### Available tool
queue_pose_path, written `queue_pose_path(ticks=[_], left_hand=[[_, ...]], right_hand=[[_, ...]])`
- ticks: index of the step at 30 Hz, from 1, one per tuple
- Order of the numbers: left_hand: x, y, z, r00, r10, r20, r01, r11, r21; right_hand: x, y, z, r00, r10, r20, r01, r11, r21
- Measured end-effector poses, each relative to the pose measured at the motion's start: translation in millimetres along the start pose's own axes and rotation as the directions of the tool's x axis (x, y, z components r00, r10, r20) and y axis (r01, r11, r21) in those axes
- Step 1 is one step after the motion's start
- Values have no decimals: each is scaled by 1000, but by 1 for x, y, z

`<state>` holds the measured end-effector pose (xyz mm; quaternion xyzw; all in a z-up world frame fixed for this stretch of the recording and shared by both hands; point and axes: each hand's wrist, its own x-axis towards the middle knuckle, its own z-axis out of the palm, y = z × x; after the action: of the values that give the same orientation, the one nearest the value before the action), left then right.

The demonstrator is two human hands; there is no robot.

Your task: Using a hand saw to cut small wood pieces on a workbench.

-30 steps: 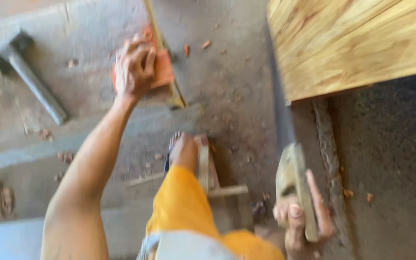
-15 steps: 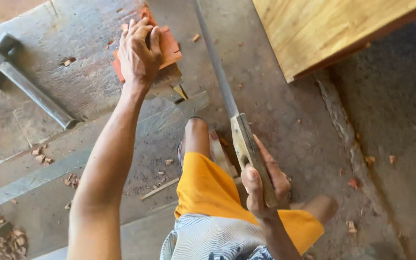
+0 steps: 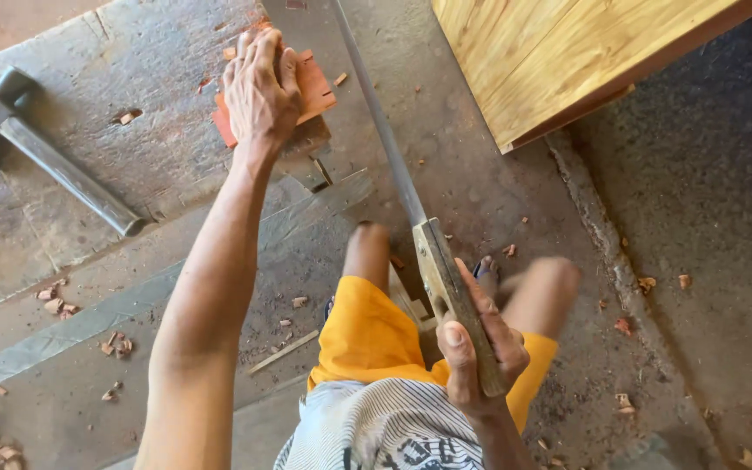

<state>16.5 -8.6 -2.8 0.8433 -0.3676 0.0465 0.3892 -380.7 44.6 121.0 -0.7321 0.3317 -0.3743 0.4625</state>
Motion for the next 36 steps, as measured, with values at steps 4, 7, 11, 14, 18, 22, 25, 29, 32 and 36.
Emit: queue_pose_path(ticks=[4,7,11,14,18,22,25,29,32,36], left_hand=[[1,-16,17,986,145,-77,-134,982,132],[-4,-3,5,998,60,0,-60,992,108],[0,-11,8,986,148,-77,-139,985,104],[0,6,0,999,-50,1,50,994,101],[5,-13,9,978,143,-154,-128,986,103],[1,-6,3,995,75,-63,-70,995,75],[2,-16,10,987,127,-99,-119,989,84],[4,-9,8,988,91,-128,-76,991,114],[6,-6,5,996,31,-85,-23,996,92],[5,-16,13,985,91,-146,-79,993,87]], right_hand=[[13,3,-14,998,-53,22,53,998,16],[15,-1,-16,997,-51,61,50,999,19],[33,-1,-14,990,-51,129,45,998,49],[23,12,-13,987,9,160,-6,1000,-17],[23,14,-8,984,50,170,-42,998,-49],[36,13,3,983,-52,176,53,999,1],[41,16,8,978,-74,194,74,997,6],[42,20,13,977,-38,208,40,999,-4],[44,24,17,976,-79,202,76,997,20],[45,28,18,972,-102,213,99,995,28]])
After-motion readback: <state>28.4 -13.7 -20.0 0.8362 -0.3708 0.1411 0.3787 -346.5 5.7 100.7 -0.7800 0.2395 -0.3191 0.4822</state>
